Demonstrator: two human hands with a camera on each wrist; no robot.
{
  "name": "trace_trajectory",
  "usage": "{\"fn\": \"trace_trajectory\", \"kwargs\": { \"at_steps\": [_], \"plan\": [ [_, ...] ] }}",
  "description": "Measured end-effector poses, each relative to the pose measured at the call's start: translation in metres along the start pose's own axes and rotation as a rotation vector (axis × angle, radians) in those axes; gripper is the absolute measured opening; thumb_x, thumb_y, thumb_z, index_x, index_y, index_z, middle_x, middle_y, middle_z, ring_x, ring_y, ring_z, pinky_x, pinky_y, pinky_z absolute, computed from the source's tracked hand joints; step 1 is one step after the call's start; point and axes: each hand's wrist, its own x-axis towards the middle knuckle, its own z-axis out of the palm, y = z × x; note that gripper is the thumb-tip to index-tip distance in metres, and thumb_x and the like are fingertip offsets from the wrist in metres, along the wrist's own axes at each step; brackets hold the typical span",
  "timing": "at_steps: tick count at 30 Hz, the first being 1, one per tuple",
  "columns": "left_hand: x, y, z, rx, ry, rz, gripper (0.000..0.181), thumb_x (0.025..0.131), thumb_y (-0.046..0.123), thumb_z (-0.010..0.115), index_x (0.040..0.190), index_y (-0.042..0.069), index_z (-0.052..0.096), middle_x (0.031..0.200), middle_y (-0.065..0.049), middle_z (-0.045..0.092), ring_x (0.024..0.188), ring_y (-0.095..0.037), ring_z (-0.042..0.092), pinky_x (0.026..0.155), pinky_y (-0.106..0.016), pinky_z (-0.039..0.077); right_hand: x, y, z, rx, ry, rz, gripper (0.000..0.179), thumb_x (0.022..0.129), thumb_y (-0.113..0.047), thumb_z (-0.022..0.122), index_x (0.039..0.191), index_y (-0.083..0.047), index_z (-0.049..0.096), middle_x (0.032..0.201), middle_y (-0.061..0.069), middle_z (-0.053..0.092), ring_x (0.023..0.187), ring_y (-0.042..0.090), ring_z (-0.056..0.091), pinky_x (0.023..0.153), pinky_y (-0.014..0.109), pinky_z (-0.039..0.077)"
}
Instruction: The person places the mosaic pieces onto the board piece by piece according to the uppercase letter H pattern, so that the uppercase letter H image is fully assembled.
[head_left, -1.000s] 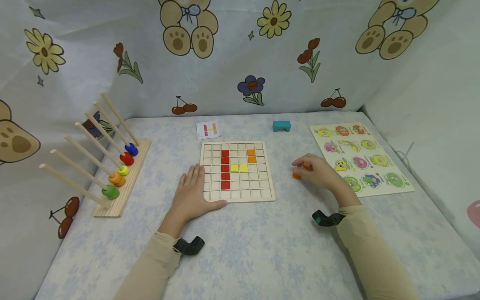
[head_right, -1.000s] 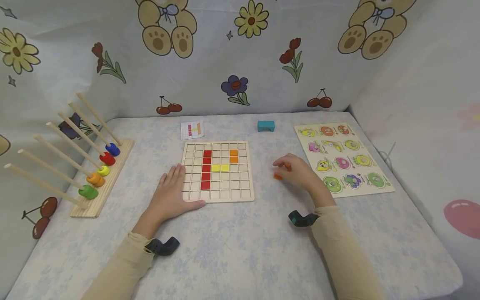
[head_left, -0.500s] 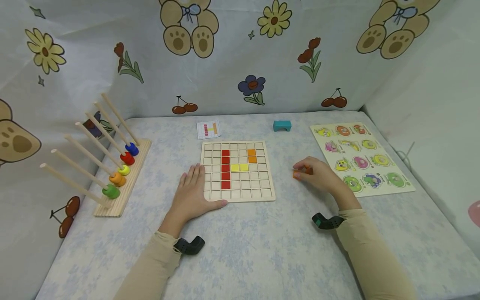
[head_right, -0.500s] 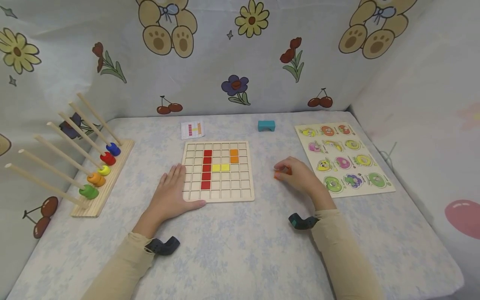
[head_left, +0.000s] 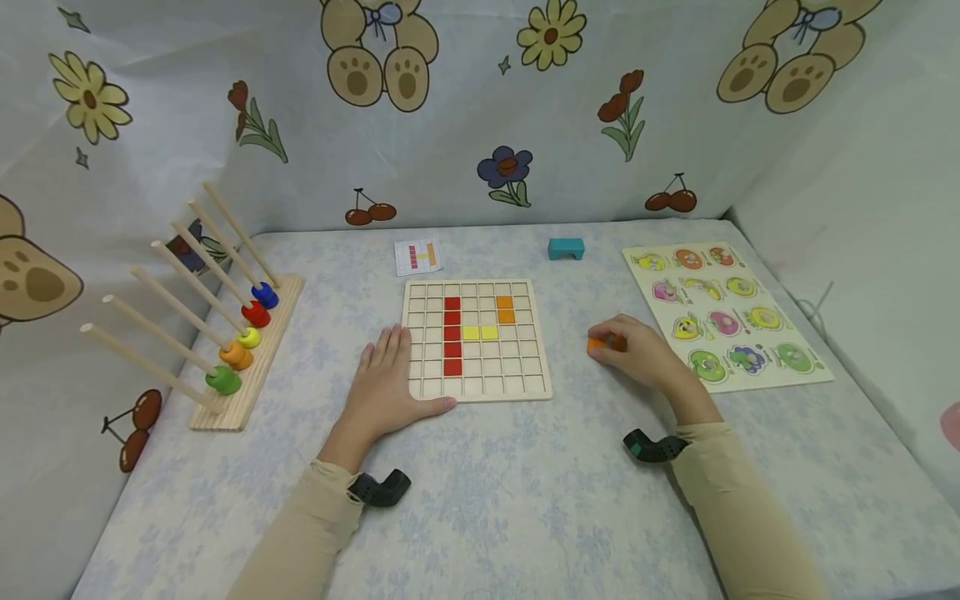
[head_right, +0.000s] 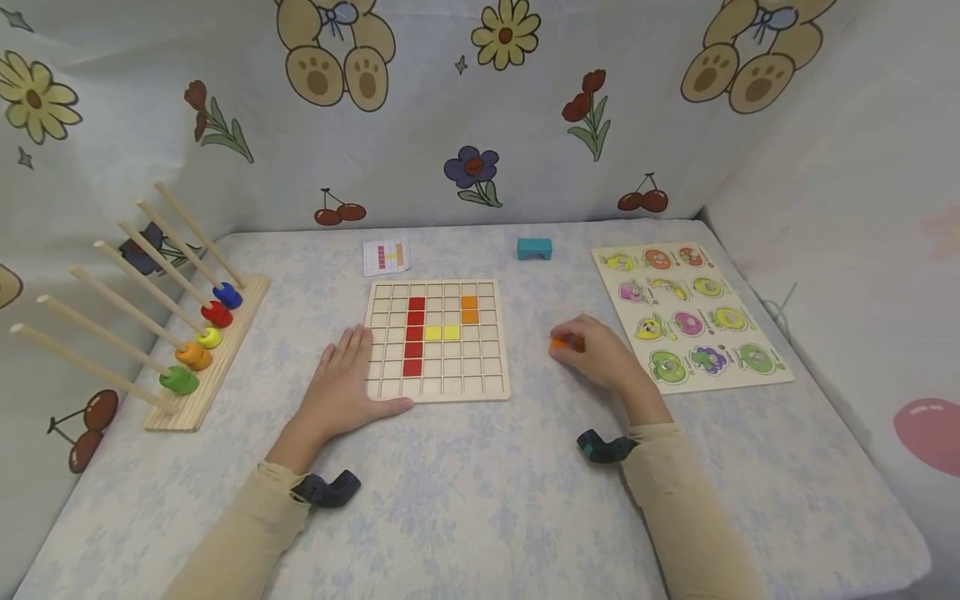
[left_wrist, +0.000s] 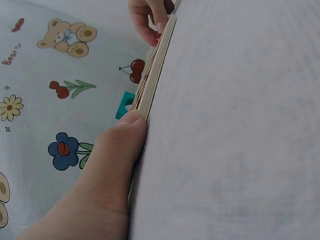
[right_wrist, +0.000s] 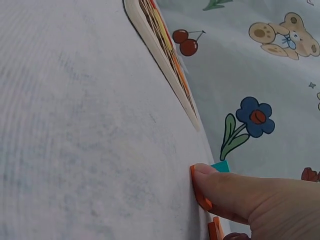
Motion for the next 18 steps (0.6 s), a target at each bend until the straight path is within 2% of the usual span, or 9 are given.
{"fn": "trace_trajectory", "kwargs": {
  "at_steps": [5,11,18],
  "plan": [
    [0.0006,-0.0007,0.0005,0.001,0.002,-0.004,0.144,0.060,0.100,0.045,0.160,0.006,0.000,0.168,-0.012,0.000,0.156,-0.028,-0.002,0.126,-0.052,0.003,-0.0005,-0.0007,0.0002,-0.019,0.014,0.004,0.034,0.093,-0.035,0.070,0.120,-0.013,0.069,0.117,0.005,0.061,0.104,0.024,0.054,0.096,0.045,0.046],
    [0.0005,-0.0005,0.0001,-0.005,0.009,0.003,0.144,0.061,0.099,0.047,0.160,0.005,0.000,0.168,-0.013,0.001,0.156,-0.029,-0.001,0.125,-0.052,0.004,-0.0015,-0.0023,-0.0004,-0.031,0.022,0.004,0.030,0.092,-0.035,0.071,0.115,-0.014,0.070,0.114,0.004,0.061,0.102,0.024,0.052,0.094,0.043,0.044],
    [0.0000,0.0002,-0.0004,-0.008,0.013,0.005,0.143,0.062,0.096,0.051,0.159,0.004,0.001,0.168,-0.014,0.001,0.156,-0.030,-0.001,0.125,-0.053,0.004,-0.0016,-0.0041,0.0016,-0.009,0.030,0.003,0.023,0.091,-0.030,0.074,0.111,-0.019,0.069,0.106,0.003,0.061,0.095,0.023,0.050,0.083,0.037,0.043]
  ]
}}
